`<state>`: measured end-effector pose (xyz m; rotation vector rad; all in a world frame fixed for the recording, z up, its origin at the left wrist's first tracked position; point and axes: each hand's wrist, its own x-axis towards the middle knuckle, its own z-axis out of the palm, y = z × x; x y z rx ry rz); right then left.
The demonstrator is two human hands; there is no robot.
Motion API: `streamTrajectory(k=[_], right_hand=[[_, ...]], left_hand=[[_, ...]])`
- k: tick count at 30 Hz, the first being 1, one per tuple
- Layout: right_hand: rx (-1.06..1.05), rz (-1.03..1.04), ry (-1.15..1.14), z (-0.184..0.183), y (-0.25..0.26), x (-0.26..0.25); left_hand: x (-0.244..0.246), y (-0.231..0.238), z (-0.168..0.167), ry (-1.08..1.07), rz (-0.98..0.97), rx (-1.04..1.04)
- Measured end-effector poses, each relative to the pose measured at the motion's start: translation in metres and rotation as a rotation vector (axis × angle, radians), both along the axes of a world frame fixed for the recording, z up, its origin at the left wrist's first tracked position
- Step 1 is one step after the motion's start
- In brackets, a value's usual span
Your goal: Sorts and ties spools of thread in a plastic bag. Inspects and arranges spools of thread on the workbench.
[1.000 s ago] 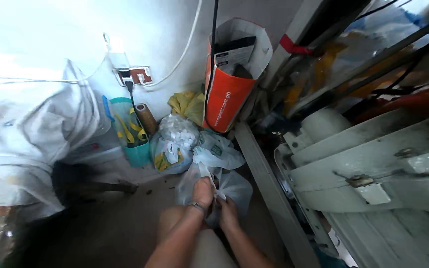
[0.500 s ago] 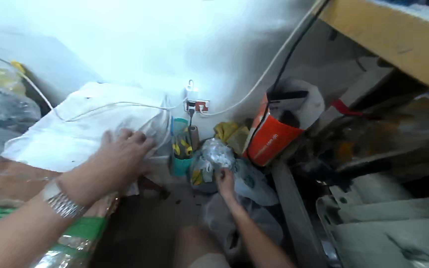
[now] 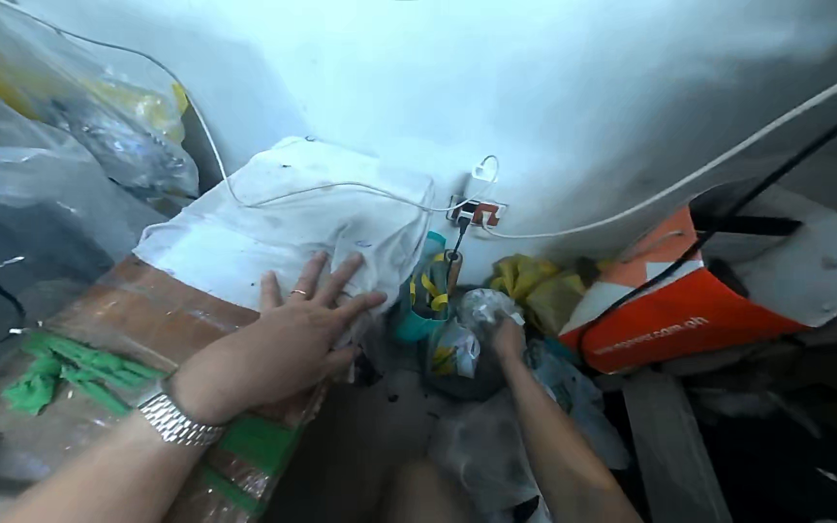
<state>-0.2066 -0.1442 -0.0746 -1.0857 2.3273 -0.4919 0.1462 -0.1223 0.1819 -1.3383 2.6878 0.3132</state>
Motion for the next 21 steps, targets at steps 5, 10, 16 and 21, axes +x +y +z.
streamTrajectory(k=[5,10,16,21], right_hand=[[-0.223,-0.085,0.012,0.067,0.040,0.007],[-0.534,-0.069,-0.102,0.160,0.082,0.016],[-1.102,0.072,-0.268,0.273,0.089,0.057],[-1.367,0.394,-0.174,0.352,0.027,0.117]], left_hand=[[-0.003,-0.001,0.003,-0.021,0.031,0.032],[-0.007,0.000,0.012,-0.081,0.041,0.088],[-0.007,-0.003,0.016,-0.042,0.034,0.194],[0.001,0.001,0.015,0.048,0.020,0.133]])
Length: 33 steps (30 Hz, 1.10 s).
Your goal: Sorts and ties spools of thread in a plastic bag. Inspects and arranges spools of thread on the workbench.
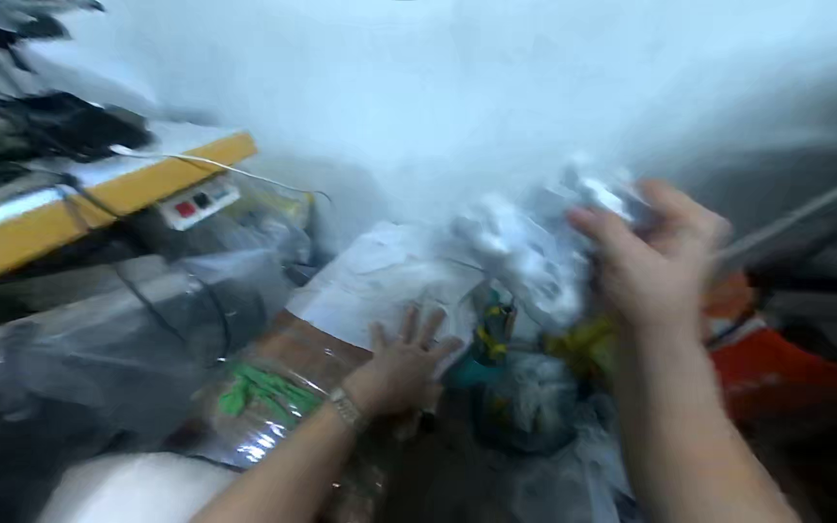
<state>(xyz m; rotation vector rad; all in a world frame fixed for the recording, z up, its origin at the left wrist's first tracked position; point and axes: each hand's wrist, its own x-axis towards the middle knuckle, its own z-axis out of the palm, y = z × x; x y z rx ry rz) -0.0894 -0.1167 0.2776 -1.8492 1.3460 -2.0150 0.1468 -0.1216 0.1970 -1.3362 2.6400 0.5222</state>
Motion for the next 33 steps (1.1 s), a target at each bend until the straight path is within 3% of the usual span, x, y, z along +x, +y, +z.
streamTrajectory(k=[3,6,8,10,12,14,16,20,22,25,28,33], right_hand=[[0.125,0.226,0.340,0.012,-0.049,0.025],[0.390,0.411,0.811,-0.015,-0.079,0.052],[0.498,0.497,0.957,-0.039,-0.080,0.060],[0.457,0.516,0.837,-0.041,-0.064,0.047],[0.355,0.502,0.571,-0.040,-0.045,0.017],[0.390,0.429,0.330,-0.060,-0.033,-0.024],[0.618,0.300,0.224,-0.112,-0.028,-0.068],[1.228,0.051,0.183,-0.268,-0.025,-0.112],[1.320,0.002,0.085,-0.331,-0.020,-0.119],[1.381,-0.053,0.007,-0.389,-0.012,-0.125],[1.441,-0.062,0.092,-0.416,-0.006,-0.127],[1.478,-0.144,0.105,-0.411,-0.001,-0.137]], left_hand=[[0.001,0.001,-0.011,0.014,-0.017,-0.105],[-0.002,0.001,-0.014,-0.019,-0.020,-0.140],[-0.003,0.001,-0.014,-0.057,-0.025,-0.135],[-0.002,0.001,-0.015,-0.042,-0.032,-0.138],[-0.002,0.002,-0.016,-0.035,-0.037,-0.147],[-0.005,0.002,-0.019,-0.041,-0.030,-0.176],[-0.011,0.004,-0.021,-0.069,0.003,-0.214],[-0.021,0.006,-0.027,-0.031,0.083,-0.273],[-0.021,0.003,-0.032,0.019,0.096,-0.309],[-0.018,0.001,-0.038,0.063,0.081,-0.358],[-0.016,0.000,-0.042,0.108,0.055,-0.408],[-0.016,0.001,-0.039,0.073,0.057,-0.389]])
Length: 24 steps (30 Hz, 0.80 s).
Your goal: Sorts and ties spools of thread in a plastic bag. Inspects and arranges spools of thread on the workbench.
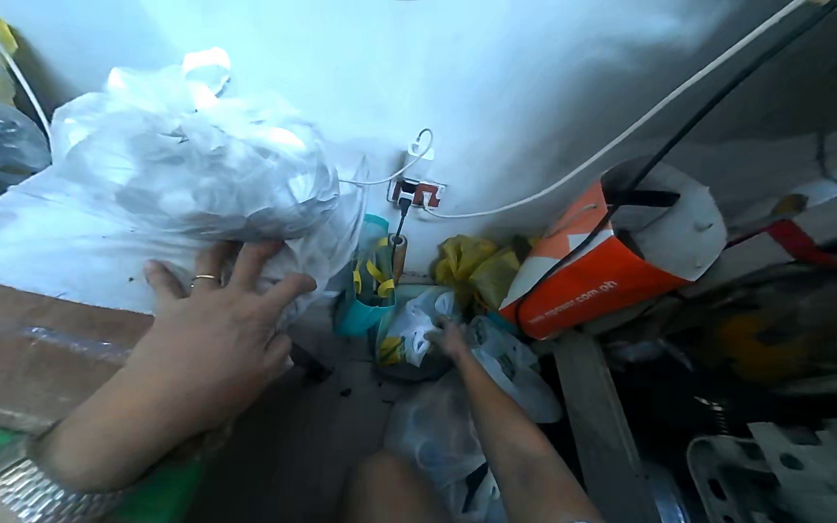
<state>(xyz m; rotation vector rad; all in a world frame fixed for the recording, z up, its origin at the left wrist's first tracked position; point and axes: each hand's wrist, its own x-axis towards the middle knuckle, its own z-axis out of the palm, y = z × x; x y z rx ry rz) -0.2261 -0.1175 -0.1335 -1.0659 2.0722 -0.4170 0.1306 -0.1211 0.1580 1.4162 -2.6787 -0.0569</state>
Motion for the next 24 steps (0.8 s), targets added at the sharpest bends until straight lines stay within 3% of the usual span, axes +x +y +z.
streamTrajectory(k=[4,9,11,16,24], right_hand=[[-0.049,0.076,0.057,0.013,0.006,-0.002],[-0.342,0.159,-0.088,0.020,0.026,0.043],[-0.295,0.094,-0.193,0.031,0.038,0.072],[-0.166,-0.025,-0.178,0.072,0.059,0.121],[-0.215,0.236,-0.070,0.133,0.093,0.178]], left_hand=[[0.000,-0.001,-0.001,0.008,-0.005,-0.007],[0.001,-0.002,-0.001,-0.007,-0.005,-0.020],[0.001,-0.002,-0.001,0.001,-0.008,-0.014],[0.003,-0.004,-0.004,0.039,-0.029,-0.011],[0.010,-0.008,-0.013,0.035,-0.092,-0.080]])
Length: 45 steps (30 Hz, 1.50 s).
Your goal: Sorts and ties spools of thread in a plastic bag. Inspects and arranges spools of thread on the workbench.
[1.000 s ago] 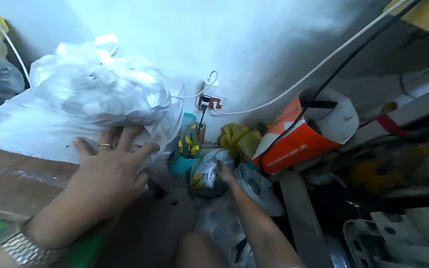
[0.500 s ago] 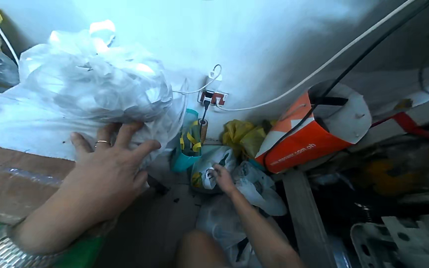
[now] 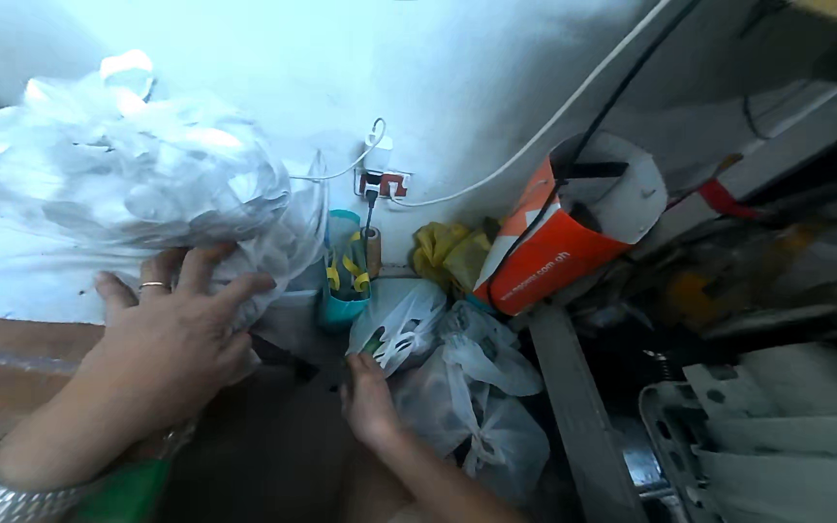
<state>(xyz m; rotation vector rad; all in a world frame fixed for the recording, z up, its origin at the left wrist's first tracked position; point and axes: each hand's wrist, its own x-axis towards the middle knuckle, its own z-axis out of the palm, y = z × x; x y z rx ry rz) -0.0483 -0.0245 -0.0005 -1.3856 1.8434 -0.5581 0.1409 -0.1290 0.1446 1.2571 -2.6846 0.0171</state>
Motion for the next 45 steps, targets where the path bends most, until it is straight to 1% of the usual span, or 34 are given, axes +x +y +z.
streamTrajectory(k=[2,5,6,7,8,9,12,13,14,15,17,19,21,23,24,25,26,27,28,29,30,32,35,37,40,42,45], right_hand=[[-0.033,0.097,0.110,0.004,0.000,0.003],[-0.047,0.266,0.216,-0.011,-0.007,-0.004],[-0.039,0.295,0.240,-0.018,-0.010,-0.009],[-0.035,0.282,0.263,-0.021,-0.011,-0.016],[-0.045,0.219,0.275,-0.023,-0.010,-0.023],[-0.067,0.100,0.263,-0.023,-0.009,-0.032],[-0.124,-0.344,0.195,-0.034,-0.012,-0.067],[-0.114,-0.439,0.172,-0.043,-0.017,-0.079],[-0.098,-0.479,0.169,-0.054,-0.024,-0.092],[-0.093,-0.474,0.169,-0.069,-0.033,-0.105],[-0.089,-0.362,0.145,-0.100,-0.045,-0.124],[-0.003,-0.236,0.129,-0.115,-0.047,-0.130],[0.179,-0.073,0.212,-0.111,-0.039,-0.129],[0.443,0.150,0.296,-0.103,-0.034,-0.125],[0.522,0.215,0.322,-0.103,-0.035,-0.122],[0.544,0.216,0.346,-0.100,-0.037,-0.118],[0.511,0.157,0.366,-0.094,-0.040,-0.114],[0.439,0.057,0.370,-0.085,-0.045,-0.110],[0.331,-0.053,0.360,-0.084,-0.052,-0.110],[0.228,-0.125,0.359,-0.093,-0.062,-0.113],[0.151,-0.148,0.354,-0.105,-0.071,-0.118],[0.091,-0.084,0.341,-0.130,-0.087,-0.129],[0.170,0.021,0.354,-0.146,-0.098,-0.129],[0.189,0.014,0.378,-0.152,-0.096,-0.126],[0.079,-0.015,0.411,-0.154,-0.084,-0.132],[-0.050,-0.131,0.323,-0.137,-0.074,-0.141],[-0.319,-0.486,0.032,-0.109,-0.055,-0.161]], left_hand=[[-0.001,0.001,0.001,-0.010,0.001,0.005],[-0.005,0.005,0.005,-0.026,0.020,0.013],[-0.005,0.005,0.005,-0.029,0.023,0.013],[-0.005,0.005,0.006,-0.034,0.028,0.017],[-0.005,0.005,0.007,-0.039,0.031,0.020],[-0.006,0.005,0.007,-0.039,0.031,0.021],[-0.009,0.007,0.011,-0.030,0.059,0.061],[-0.010,0.008,0.012,-0.026,0.064,0.075],[-0.010,0.008,0.012,-0.025,0.062,0.078],[-0.010,0.007,0.013,-0.027,0.062,0.081],[-0.009,0.006,0.012,-0.026,0.051,0.077],[-0.007,0.004,0.009,-0.028,0.040,0.072],[-0.006,0.003,0.009,-0.023,0.034,0.071],[-0.006,0.003,0.009,-0.015,0.025,0.061],[-0.006,0.003,0.009,-0.014,0.029,0.065],[-0.007,0.004,0.010,-0.013,0.035,0.072],[-0.008,0.004,0.011,-0.015,0.042,0.079],[-0.007,0.003,0.011,-0.021,0.038,0.069],[-0.006,0.002,0.010,-0.028,0.029,0.056],[-0.005,0.002,0.009,-0.020,0.020,0.042],[-0.005,0.002,0.008,-0.006,0.013,0.036],[-0.005,0.002,0.008,0.003,0.010,0.029],[-0.004,0.002,0.009,-0.007,0.011,0.040],[-0.004,0.002,0.009,0.003,0.001,0.036],[-0.005,0.003,0.010,0.016,0.007,0.034],[-0.005,0.004,0.011,0.016,0.021,0.070],[-0.006,0.004,0.011,0.007,0.029,0.080]])
